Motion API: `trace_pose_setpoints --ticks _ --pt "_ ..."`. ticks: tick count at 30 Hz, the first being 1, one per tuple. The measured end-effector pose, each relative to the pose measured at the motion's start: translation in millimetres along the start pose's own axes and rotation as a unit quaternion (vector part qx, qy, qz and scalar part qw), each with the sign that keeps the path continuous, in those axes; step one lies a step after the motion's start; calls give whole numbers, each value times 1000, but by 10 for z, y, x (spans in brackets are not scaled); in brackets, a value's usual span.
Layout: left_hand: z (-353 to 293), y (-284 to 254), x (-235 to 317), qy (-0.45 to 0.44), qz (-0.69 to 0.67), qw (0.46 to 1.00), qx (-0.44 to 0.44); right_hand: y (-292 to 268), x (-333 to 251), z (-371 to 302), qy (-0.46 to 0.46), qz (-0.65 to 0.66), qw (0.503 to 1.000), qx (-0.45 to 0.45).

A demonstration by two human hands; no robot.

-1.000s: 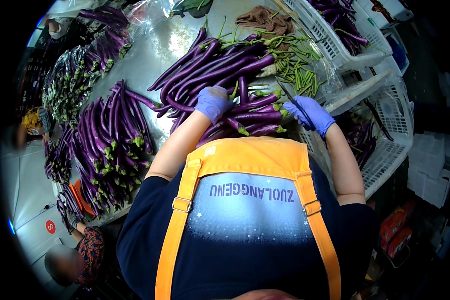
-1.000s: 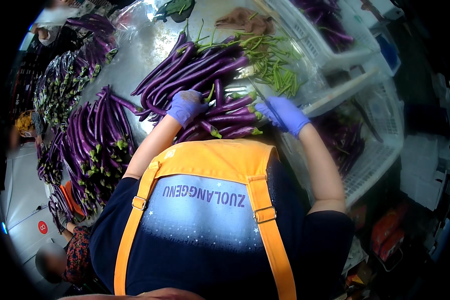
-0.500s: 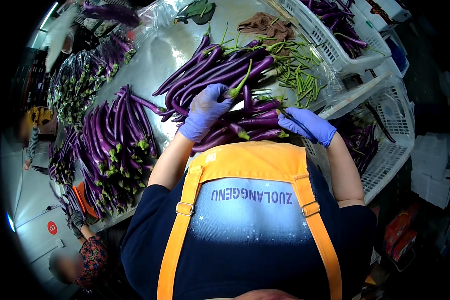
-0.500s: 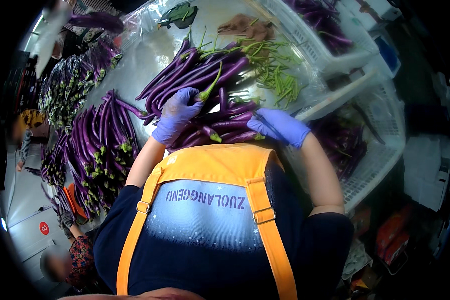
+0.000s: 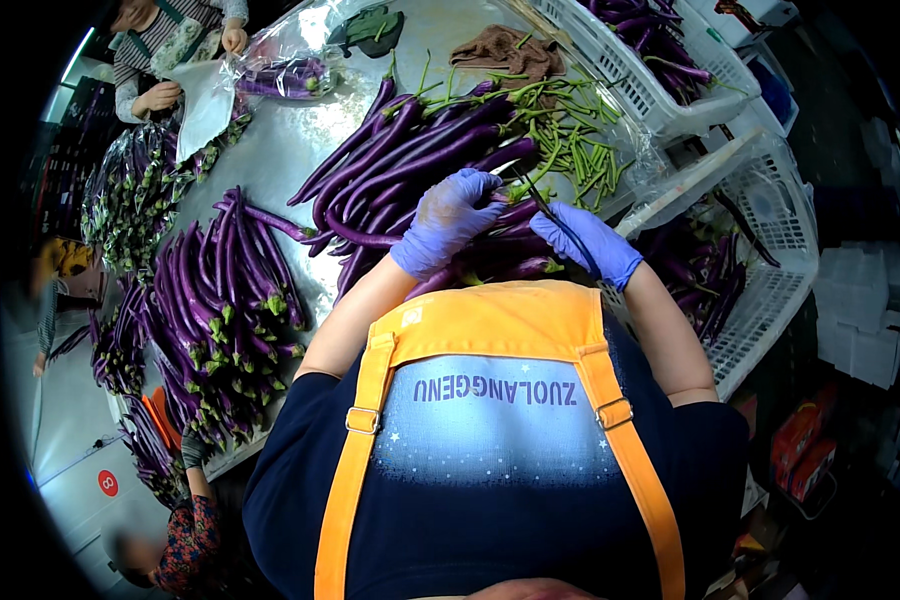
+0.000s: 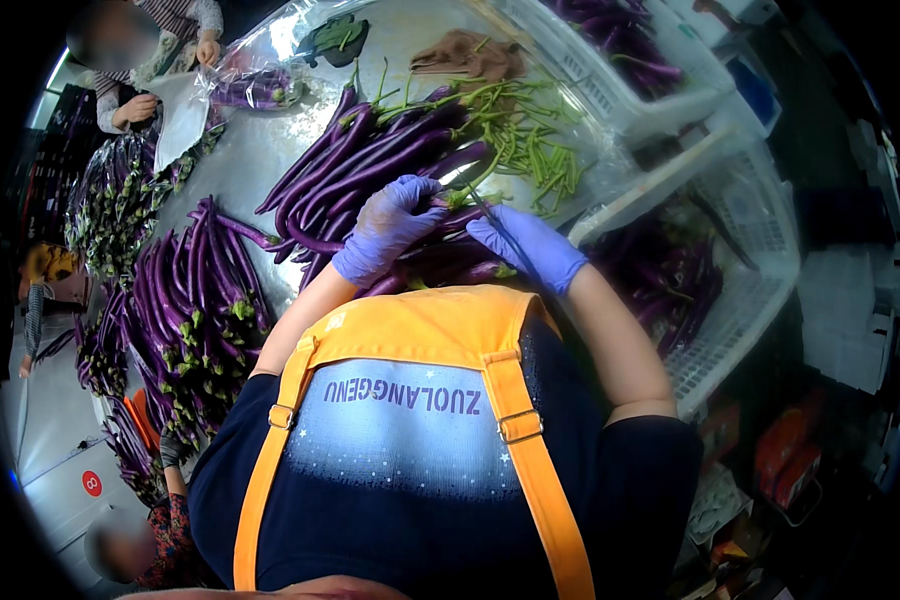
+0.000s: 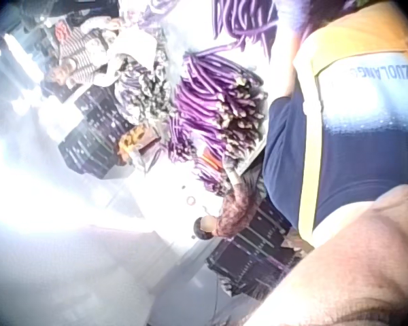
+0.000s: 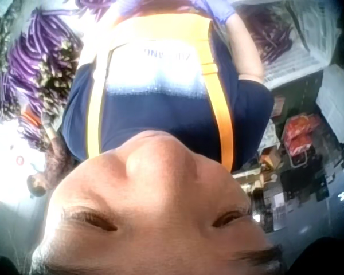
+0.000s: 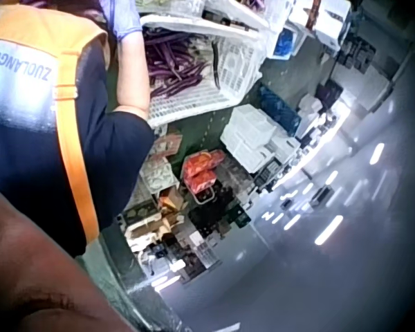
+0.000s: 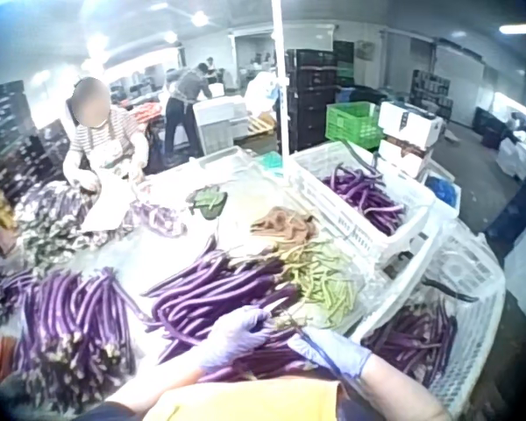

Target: The person sorts and trims eggplants on a table by hand and using scissors, then places them into plastic crates.

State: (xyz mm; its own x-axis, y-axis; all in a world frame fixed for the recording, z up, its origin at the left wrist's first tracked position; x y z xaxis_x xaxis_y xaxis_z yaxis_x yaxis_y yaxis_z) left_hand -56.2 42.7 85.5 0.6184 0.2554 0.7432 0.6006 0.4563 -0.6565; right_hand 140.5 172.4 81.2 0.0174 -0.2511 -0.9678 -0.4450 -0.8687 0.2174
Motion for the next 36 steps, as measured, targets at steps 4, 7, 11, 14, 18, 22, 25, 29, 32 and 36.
trace_pose_setpoints --ticks 4,7,11,14,18,22,25,29,32,36 --pt "25 21 -7 -6 -13 1000 -18 -98 146 10 -134 -172 973 -71" --pt "33 67 -57 -13 -17 999 -32 -86 70 -18 -111 -309 942 -71" --pt "164 67 -106 -16 45 994 -98 -88 -8 -63 -63 -343 937 7" --pt "367 276 -320 -4 142 990 -27 -313 -58 -43 26 -305 952 24" --pt "594 577 -570 -39 269 962 -25 -506 -131 -41 128 -274 951 69" --pt "499 451 -632 -57 140 984 -92 -689 -182 -156 115 -229 965 57" --pt "365 343 -751 -90 -39 987 -131 -700 -223 -175 116 -238 963 41" --pt "354 58 -488 -194 -309 894 -261 -744 -223 -45 134 -252 958 11" --pt "352 -208 -322 -298 -414 806 -299 -725 -201 41 124 -185 975 0" --pt "449 -181 -475 -314 -371 819 -304 -652 -227 86 70 -84 994 -26"
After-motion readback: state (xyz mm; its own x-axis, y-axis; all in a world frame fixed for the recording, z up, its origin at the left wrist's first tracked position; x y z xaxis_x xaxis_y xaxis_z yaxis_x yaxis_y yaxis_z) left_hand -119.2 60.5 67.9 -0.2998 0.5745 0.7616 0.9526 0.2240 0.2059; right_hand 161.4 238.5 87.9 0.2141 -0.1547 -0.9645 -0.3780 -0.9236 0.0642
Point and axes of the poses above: each hand's wrist, its own z-axis towards the middle knuckle, its own y-axis out of the palm, x = y × z, the point moved 1 cm from there along z, towards the middle knuckle, and after that the axes turned 15 degrees about -y, right-handed, at the moved point
